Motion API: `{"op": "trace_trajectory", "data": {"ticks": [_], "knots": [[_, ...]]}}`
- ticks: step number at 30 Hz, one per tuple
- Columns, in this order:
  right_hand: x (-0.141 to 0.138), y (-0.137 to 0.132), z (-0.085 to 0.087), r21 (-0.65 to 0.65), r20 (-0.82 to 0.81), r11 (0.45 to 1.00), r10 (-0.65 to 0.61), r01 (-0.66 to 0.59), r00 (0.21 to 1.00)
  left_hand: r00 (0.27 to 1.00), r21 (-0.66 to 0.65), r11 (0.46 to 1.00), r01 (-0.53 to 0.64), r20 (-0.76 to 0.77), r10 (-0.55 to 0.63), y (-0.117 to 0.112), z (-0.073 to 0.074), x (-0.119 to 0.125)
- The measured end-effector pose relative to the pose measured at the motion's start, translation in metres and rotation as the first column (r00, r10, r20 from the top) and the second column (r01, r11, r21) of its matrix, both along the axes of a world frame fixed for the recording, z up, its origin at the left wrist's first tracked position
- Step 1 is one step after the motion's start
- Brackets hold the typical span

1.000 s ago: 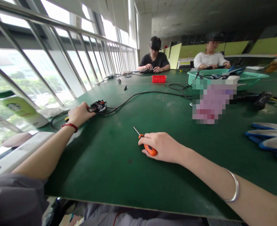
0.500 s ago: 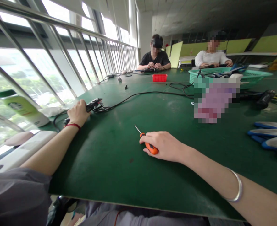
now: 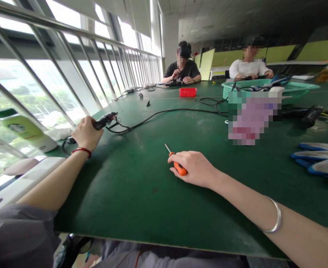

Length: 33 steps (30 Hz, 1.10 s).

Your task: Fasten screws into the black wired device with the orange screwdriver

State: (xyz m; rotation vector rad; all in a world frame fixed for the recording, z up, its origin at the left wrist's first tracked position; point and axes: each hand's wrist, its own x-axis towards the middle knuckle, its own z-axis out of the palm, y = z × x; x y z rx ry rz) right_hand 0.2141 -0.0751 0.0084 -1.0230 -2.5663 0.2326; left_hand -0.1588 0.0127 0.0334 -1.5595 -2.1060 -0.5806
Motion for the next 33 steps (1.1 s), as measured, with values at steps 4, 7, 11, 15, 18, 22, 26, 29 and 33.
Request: {"op": "trace_trajectory", "data": {"ticks": [4, 7, 11, 15, 18, 22, 26, 29, 33], "knots": [[0.006, 0.010, -0.005, -0.018, -0.261, 0.972, -0.232, 0.236, 0.937, 0.993, 0.121, 0.992, 0.049, 0.098, -0.061, 0.001, 0.004, 0.019], [0.010, 0.016, -0.005, -0.052, -0.398, 0.938, -0.334, 0.343, 0.854, 0.966, 0.108, 0.967, 0.232, 0.089, -0.242, 0.001, 0.004, 0.046], [0.011, 0.019, -0.005, -0.056, -0.506, 0.923, -0.355, 0.381, 0.786, 0.753, -0.129, 0.742, 0.658, 0.105, -0.649, -0.009, -0.003, 0.094], [0.009, 0.019, -0.006, -0.055, -0.546, 0.931, -0.330, 0.361, 0.770, 0.453, -0.231, 0.424, 0.875, 0.085, -0.888, -0.024, -0.014, 0.136], [0.007, 0.018, -0.006, -0.082, -0.518, 0.936, -0.335, 0.343, 0.787, 0.449, -0.180, 0.439, 0.880, 0.017, -0.894, -0.026, -0.022, 0.148], [0.007, 0.017, -0.007, -0.112, -0.410, 0.943, -0.332, 0.314, 0.850, 0.649, -0.139, 0.644, 0.753, -0.004, -0.760, -0.010, -0.024, 0.127], [0.008, 0.017, -0.009, -0.055, -0.366, 0.949, -0.307, 0.309, 0.878, 0.894, -0.131, 0.887, 0.442, -0.014, -0.447, 0.011, -0.018, 0.075], [0.008, 0.018, -0.012, -0.040, -0.334, 0.946, -0.316, 0.321, 0.888, 0.971, -0.138, 0.962, 0.235, -0.005, -0.238, 0.019, -0.014, 0.036], [0.008, 0.019, -0.014, -0.075, -0.308, 0.942, -0.333, 0.326, 0.891, 0.989, -0.263, 0.954, 0.146, 0.062, -0.135, 0.022, -0.012, 0.014]]}}
